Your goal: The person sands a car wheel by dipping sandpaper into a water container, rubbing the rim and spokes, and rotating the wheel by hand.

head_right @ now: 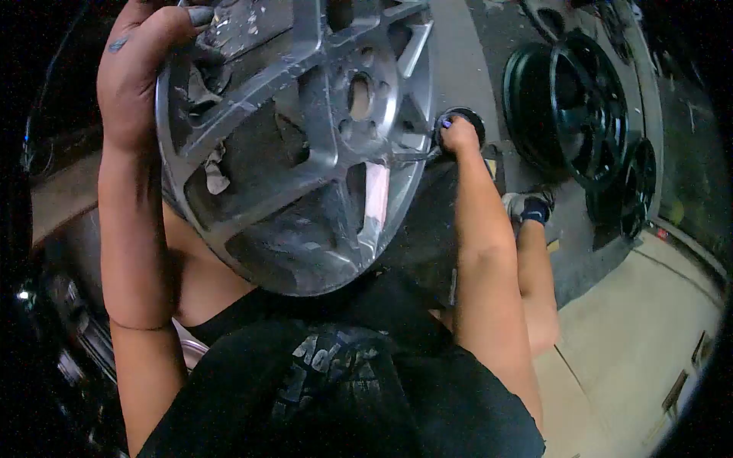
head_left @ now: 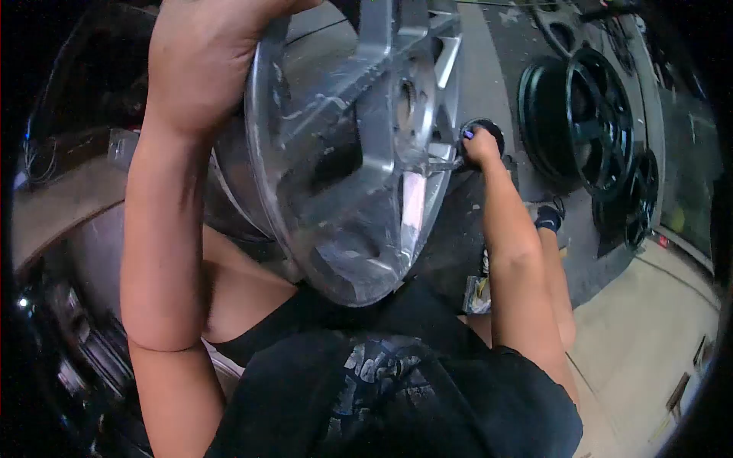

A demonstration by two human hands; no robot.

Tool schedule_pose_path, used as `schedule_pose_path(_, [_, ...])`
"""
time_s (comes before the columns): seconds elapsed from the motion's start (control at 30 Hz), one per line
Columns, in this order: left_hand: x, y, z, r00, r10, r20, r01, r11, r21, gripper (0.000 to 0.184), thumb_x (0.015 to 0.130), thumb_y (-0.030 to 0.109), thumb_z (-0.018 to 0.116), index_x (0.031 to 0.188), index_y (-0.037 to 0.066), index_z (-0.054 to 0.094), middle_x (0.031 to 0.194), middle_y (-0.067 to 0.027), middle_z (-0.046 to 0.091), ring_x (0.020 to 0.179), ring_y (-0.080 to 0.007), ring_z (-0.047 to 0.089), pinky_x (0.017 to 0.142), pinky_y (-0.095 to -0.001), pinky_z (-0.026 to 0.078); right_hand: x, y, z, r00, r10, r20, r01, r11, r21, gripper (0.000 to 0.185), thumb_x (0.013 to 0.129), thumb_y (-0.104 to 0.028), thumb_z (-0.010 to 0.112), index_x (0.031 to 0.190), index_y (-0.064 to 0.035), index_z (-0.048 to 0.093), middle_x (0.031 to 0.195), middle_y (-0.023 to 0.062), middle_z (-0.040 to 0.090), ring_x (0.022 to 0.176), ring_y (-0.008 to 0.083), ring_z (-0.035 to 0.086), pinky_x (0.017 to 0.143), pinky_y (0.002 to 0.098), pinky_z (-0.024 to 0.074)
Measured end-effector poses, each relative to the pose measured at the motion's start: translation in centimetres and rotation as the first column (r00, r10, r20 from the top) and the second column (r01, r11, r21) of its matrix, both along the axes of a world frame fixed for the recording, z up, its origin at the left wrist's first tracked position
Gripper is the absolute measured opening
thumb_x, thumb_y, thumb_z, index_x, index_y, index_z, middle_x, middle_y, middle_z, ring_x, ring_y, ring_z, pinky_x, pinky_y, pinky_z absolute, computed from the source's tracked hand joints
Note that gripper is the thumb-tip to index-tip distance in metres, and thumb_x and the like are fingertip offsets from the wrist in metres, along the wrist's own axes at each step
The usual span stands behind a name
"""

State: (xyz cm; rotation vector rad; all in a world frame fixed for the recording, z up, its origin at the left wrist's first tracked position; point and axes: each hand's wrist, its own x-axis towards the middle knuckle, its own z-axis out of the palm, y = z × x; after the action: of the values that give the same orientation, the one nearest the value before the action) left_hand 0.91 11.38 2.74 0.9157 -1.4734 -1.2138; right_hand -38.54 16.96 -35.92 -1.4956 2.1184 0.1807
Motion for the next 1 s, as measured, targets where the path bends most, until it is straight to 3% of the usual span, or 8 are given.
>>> schedule_pose_path(0.2, [0.8, 0.1, 1.2, 0.996, -0.05, 0.075, 0.049, 0.999, 0.003, 0.015, 0.076, 0.005, 0.06, 0.09, 0.007, 0.054, 0.09, -0.0002, 0.055, 0.077, -0.007, 0.049, 0.068, -0.0219, 0.04, 0.7, -1.5, -1.7, 0.985, 0.093, -0.143, -0.047, 0.952, 0.301, 0.037, 0.087, -0.019, 0.066, 0.12, -0.0036, 0.072, 0.13, 0.0212, 0.068, 0.122, 0.0372, 0.065, 0.103, 0.0451, 0.0515])
schedule_pose_path(0.43, [0.7, 0.2, 0.8, 0.999, -0.038, -0.028, 0.039, 0.999, 0.023, 0.011, 0.082, 0.006, 0.058, 0.093, 0.006, 0.057, 0.085, 0.004, 0.053, 0.072, -0.0042, 0.046, 0.064, -0.0205, 0.038, -2.3, 0.7, 1.3, 0.985, 0.07, -0.155, -0.106, 0.967, -0.234, 0.029, 0.099, -0.022, 0.056, 0.112, -0.0006, 0.071, 0.107, 0.0173, 0.076, 0.102, 0.0339, 0.072, 0.089, 0.046, 0.0564])
schedule_pose_path(0.47, [0.7, 0.1, 0.4, 0.999, -0.029, -0.019, 0.029, 1.0, -0.008, 0.01, 0.083, 0.007, 0.059, 0.093, 0.006, 0.058, 0.084, 0.0043, 0.053, 0.072, -0.0042, 0.047, 0.064, -0.0204, 0.038, -3.6, 1.0, 2.2, 0.891, -0.27, 0.366, 0.324, 0.941, -0.095, 0.024, 0.099, -0.02, 0.057, 0.11, -0.001, 0.068, 0.099, 0.0143, 0.074, 0.094, 0.0285, 0.071, 0.082, 0.0412, 0.0576])
schedule_pose_path(0.53, [1.1, -0.1, 0.3, 0.997, -0.067, 0.024, 0.068, 0.997, -0.027, 0.008, 0.085, 0.009, 0.059, 0.093, 0.007, 0.058, 0.084, 0.0049, 0.053, 0.073, -0.0042, 0.047, 0.065, -0.0204, 0.039, -4.5, 2.0, 5.9, 0.135, -0.591, 0.796, 0.634, 0.669, 0.389, 0.014, 0.099, -0.013, 0.059, 0.108, -0.0026, 0.061, 0.087, 0.0063, 0.065, 0.078, 0.0147, 0.065, 0.066, 0.0269, 0.0569])
schedule_pose_path(0.67, [1.3, -0.9, -0.3, 0.993, -0.092, 0.068, 0.096, 0.993, -0.062, 0.005, 0.085, 0.01, 0.059, 0.09, 0.008, 0.059, 0.082, 0.0045, 0.053, 0.075, -0.0057, 0.049, 0.068, -0.0224, 0.041, -1.5, 5.1, 15.4, 0.044, -0.552, 0.833, 0.509, 0.73, 0.456, 0.021, 0.098, -0.014, 0.059, 0.113, 0.0014, 0.059, 0.096, 0.0128, 0.067, 0.082, 0.0195, 0.067, 0.071, 0.0305, 0.0601])
schedule_pose_path(0.83, [1.2, -1.6, -1.3, 0.996, -0.084, 0.036, 0.087, 0.992, -0.088, 0.007, 0.085, 0.007, 0.059, 0.091, 0.006, 0.062, 0.083, 0.0025, 0.057, 0.078, -0.0078, 0.053, 0.072, -0.0236, 0.044, 8.4, 12.1, 25.4, 0.41, 0.135, 0.902, -0.128, 0.988, -0.09, 0.029, 0.089, -0.02, 0.058, 0.107, 0.0002, 0.069, 0.108, 0.0139, 0.073, 0.096, 0.0222, 0.069, 0.091, 0.036, 0.0529])
schedule_pose_path(0.93, [1.3, -1.4, -1.0, 0.995, -0.067, 0.077, 0.072, 0.996, -0.06, 0.008, 0.085, 0.007, 0.059, 0.091, 0.006, 0.063, 0.083, 0.0023, 0.057, 0.078, -0.0082, 0.053, 0.072, -0.0236, 0.045, 12.3, 15.4, 27.2, 0.391, 0.794, 0.465, -0.629, 0.599, -0.495, 0.021, 0.073, -0.012, 0.061, 0.091, -0.0013, 0.064, 0.125, 0.0173, 0.067, 0.123, 0.0385, 0.06, 0.109, 0.0504, 0.0453])
schedule_pose_path(1.0, [1.1, -1.3, -0.8, 0.996, -0.068, 0.054, 0.07, 0.996, -0.05, 0.007, 0.084, 0.007, 0.059, 0.091, 0.006, 0.062, 0.083, 0.0024, 0.057, 0.077, -0.0082, 0.053, 0.072, -0.0236, 0.044, 12.4, 16.4, 26.5, 0.367, 0.848, 0.382, -0.749, 0.513, -0.419, 0.022, 0.071, -0.012, 0.062, 0.091, -0.002, 0.064, 0.132, 0.0129, 0.065, 0.135, 0.0307, 0.055, 0.116, 0.0556, 0.0368])
